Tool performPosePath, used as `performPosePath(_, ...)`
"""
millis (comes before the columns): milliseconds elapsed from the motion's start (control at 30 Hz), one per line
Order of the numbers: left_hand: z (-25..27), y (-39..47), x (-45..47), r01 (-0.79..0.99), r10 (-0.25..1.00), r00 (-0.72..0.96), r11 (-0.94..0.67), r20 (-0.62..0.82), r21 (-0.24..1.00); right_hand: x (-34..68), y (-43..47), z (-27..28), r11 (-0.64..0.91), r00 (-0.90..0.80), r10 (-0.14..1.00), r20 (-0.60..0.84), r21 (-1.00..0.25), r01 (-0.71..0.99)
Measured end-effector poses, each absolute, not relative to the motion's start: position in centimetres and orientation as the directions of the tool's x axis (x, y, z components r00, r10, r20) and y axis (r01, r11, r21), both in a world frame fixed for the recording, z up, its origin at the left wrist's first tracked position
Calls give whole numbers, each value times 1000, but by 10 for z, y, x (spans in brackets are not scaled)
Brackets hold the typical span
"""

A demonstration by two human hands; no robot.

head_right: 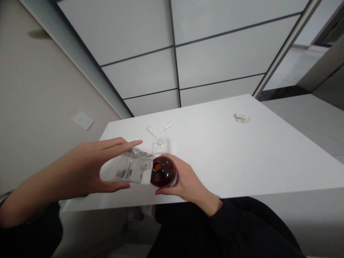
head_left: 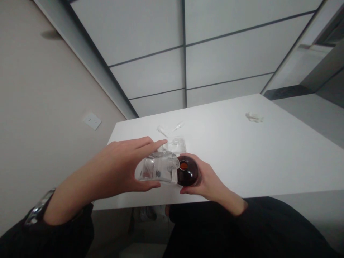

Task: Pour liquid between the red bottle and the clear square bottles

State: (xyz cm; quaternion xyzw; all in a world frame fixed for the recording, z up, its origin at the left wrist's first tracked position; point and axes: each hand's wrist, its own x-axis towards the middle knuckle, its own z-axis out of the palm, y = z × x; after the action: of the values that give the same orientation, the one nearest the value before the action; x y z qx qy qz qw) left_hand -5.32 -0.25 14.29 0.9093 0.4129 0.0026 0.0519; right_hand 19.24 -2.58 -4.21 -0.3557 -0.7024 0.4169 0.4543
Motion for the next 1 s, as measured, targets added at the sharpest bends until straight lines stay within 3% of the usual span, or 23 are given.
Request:
performPosePath(267,150,-2,-46,725,724,688,-688,-46,12,193,-26,-42,398,-339,878,339,-909,121)
performPosePath(467,163,-5,-33,751,750,632,-655,-194,-89,193,-25,-42,412,-345,870,352,-904,117)
performPosePath(633,166,-5,-28,734,749,622,-659,-231,-161,193,-25,-41,413,-349,868,354,-904,112)
performPosePath(1000,171,-5,-26,710,731,640,-680,-237,-181,193,-25,-40,409,-352,869,347,-904,120)
